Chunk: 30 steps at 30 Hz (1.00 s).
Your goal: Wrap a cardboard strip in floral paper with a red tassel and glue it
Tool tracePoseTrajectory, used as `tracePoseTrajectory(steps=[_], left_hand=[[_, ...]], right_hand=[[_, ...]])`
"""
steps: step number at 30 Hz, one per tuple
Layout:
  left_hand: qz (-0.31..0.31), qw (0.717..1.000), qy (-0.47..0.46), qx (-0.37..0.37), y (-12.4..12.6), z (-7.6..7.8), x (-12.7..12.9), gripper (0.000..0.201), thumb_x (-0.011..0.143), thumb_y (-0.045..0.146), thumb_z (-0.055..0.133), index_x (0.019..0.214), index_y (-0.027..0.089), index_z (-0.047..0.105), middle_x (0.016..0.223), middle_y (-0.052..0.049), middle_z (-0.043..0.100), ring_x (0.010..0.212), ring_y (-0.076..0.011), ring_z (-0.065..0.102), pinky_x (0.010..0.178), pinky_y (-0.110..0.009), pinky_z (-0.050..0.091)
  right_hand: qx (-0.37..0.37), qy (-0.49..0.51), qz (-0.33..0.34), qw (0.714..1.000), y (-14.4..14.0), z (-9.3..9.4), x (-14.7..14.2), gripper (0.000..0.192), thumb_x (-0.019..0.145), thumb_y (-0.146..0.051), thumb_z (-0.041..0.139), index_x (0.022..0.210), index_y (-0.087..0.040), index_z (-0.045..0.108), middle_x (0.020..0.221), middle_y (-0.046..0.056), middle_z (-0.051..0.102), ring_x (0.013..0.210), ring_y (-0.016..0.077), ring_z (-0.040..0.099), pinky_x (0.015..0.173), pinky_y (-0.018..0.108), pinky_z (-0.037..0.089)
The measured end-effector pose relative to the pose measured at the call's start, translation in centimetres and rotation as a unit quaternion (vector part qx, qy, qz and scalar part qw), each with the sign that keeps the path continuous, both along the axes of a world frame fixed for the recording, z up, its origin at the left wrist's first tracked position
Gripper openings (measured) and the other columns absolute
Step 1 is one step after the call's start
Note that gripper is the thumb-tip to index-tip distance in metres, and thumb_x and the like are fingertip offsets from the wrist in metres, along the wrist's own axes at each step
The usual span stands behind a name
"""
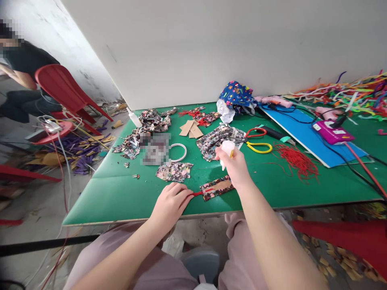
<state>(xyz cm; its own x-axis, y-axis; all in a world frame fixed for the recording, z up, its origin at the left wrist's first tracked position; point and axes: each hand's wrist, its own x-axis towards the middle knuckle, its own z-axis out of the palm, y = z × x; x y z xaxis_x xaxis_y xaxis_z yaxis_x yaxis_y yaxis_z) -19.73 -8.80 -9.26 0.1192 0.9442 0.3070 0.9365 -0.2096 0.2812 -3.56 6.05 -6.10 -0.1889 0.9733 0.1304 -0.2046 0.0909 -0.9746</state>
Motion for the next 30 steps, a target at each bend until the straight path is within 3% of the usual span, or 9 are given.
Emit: tracePoseTrajectory(steps=[12,18,24,30], left_hand=[[-0.004,1.000,0.015,0.009,0.0,-0.1,-1.0,0.023,0.091,0.028,0.045,0.091,0.020,0.067,0.081,-0.004,0.064,0.075,-0.0158,0.054,0.071,-0.030,0.046],[-0.013,1.000,0.018,0.007,0.0,0.1,-1.3,0.021,0.090,0.028,0.048,0.086,0.020,0.067,0.073,-0.002,0.063,0.068,-0.0151,0.053,0.066,-0.029,0.044],[-0.008,1.000,0.003,0.011,0.0,0.5,-1.7,0.020,0.088,0.030,0.052,0.082,0.019,0.067,0.073,-0.002,0.064,0.071,-0.0160,0.055,0.069,-0.030,0.044],[-0.018,0.999,-0.021,0.047,-0.1,0.2,-1.1,0.018,0.088,0.025,0.051,0.089,0.019,0.068,0.084,-0.004,0.064,0.078,-0.0163,0.053,0.073,-0.031,0.045]], right_hand=[[0.049,0.017,0.042,0.998,-0.3,-0.4,0.5,0.035,0.074,-0.054,0.060,0.067,-0.020,0.063,0.064,0.000,0.057,0.057,0.0113,0.048,0.053,0.024,0.035],[0.071,-0.085,0.024,0.994,-1.7,0.1,0.3,0.041,0.073,-0.060,0.057,0.066,-0.020,0.063,0.053,-0.002,0.049,0.048,0.0108,0.044,0.046,0.025,0.033],[0.054,-0.112,0.047,0.991,-2.7,0.2,0.0,0.030,0.070,-0.050,0.065,0.073,-0.020,0.057,0.062,-0.003,0.054,0.053,0.0106,0.048,0.049,0.023,0.037],[0.079,-0.177,0.056,0.979,-3.0,-0.2,-0.2,0.029,0.068,-0.046,0.069,0.072,-0.021,0.054,0.062,-0.004,0.051,0.057,0.0106,0.046,0.051,0.022,0.036]])
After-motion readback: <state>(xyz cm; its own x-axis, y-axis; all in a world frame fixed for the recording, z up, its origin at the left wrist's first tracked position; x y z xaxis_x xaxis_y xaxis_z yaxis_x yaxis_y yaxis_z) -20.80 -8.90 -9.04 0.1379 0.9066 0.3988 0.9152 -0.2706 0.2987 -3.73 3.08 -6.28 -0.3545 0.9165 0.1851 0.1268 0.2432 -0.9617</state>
